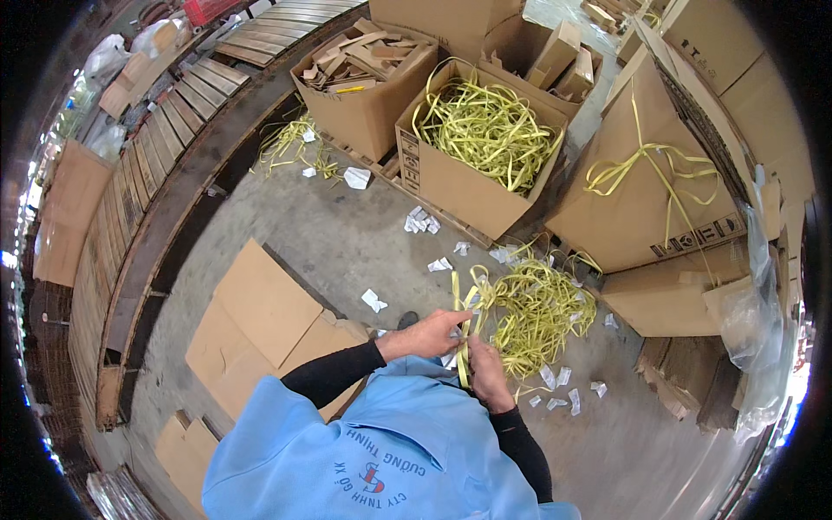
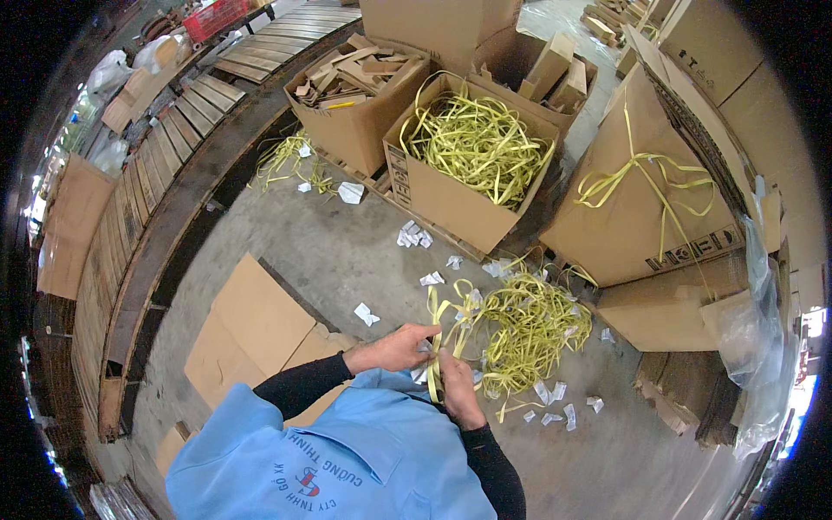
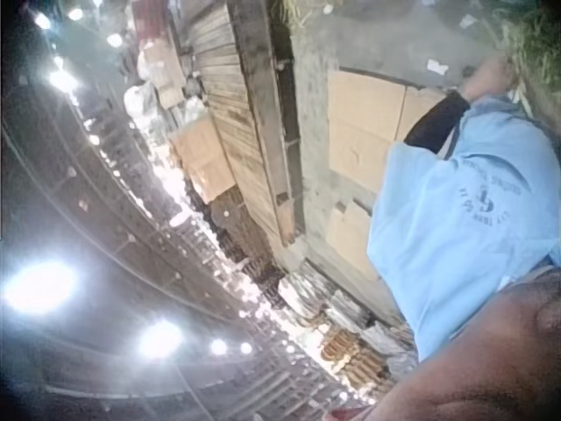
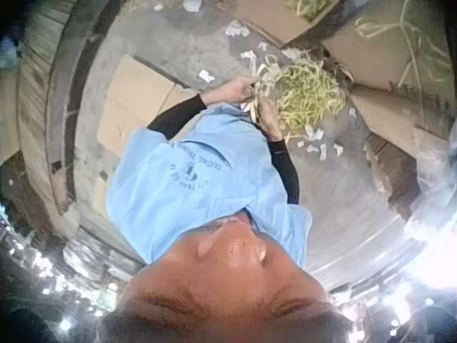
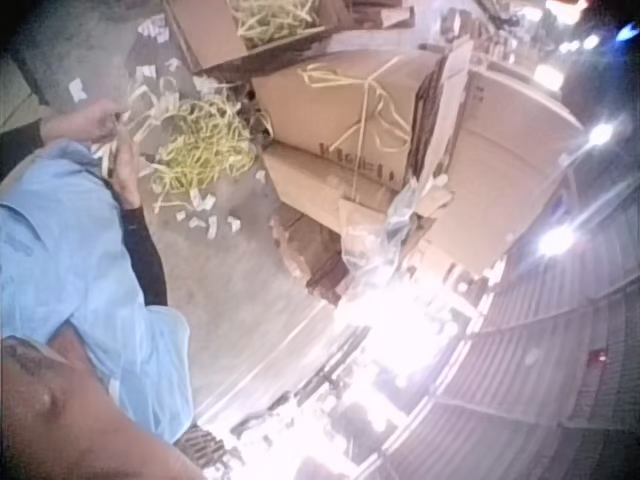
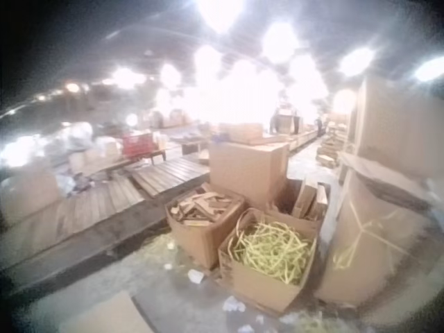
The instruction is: The person repeatedly picks up yellow straps from a cardboard box, untangles them, and places them back into the box. The task involves continuous handling of the straps without using any tools.
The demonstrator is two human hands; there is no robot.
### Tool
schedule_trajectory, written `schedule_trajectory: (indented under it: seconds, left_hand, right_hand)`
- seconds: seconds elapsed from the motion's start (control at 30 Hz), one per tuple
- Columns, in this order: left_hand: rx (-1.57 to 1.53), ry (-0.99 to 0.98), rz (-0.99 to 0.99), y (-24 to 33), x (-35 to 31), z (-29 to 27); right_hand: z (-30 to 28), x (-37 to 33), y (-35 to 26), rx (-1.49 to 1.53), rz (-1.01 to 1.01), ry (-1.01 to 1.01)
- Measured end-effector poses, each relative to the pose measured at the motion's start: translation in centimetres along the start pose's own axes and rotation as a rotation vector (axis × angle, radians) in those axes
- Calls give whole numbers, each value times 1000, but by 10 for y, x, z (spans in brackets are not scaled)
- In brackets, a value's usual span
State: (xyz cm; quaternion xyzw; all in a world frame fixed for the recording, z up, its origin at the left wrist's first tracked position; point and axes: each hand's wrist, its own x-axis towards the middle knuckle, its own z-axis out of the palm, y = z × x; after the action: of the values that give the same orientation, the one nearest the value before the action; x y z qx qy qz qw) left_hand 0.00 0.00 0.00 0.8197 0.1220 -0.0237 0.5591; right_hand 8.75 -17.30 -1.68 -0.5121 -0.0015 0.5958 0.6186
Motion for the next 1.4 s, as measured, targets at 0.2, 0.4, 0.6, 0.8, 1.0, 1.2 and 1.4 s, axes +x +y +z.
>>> schedule_trajectory:
  seconds: [0.2, 0.4, 0.6, 0.8, 1.0, 1.2, 1.4]
  left_hand:
    - [12, -214, 154, -5, 11, -27]
    - [461, -86, 267, -13, 10, -8]
    - [577, -110, 517, -34, 15, -32]
    - [660, -26, 822, -72, 48, -49]
    - [767, 748, 27, -145, 52, -264]
    - [627, 91, -362, -80, 104, -154]
    - [-1325, -476, -325, -34, 117, 12]
  right_hand:
    - [8, -3, -19, -262, -27, -8]
    - [15, 8, -7, -455, -26, 101]
    - [32, -3, -21, -865, -346, 147]
    - [42, -23, -43, -894, -408, 264]
    - [-34, -155, -79, -410, -314, 599]
    - [-24, -120, -78, -661, -317, 479]
    - [14, -83, -53, -822, -277, 149]
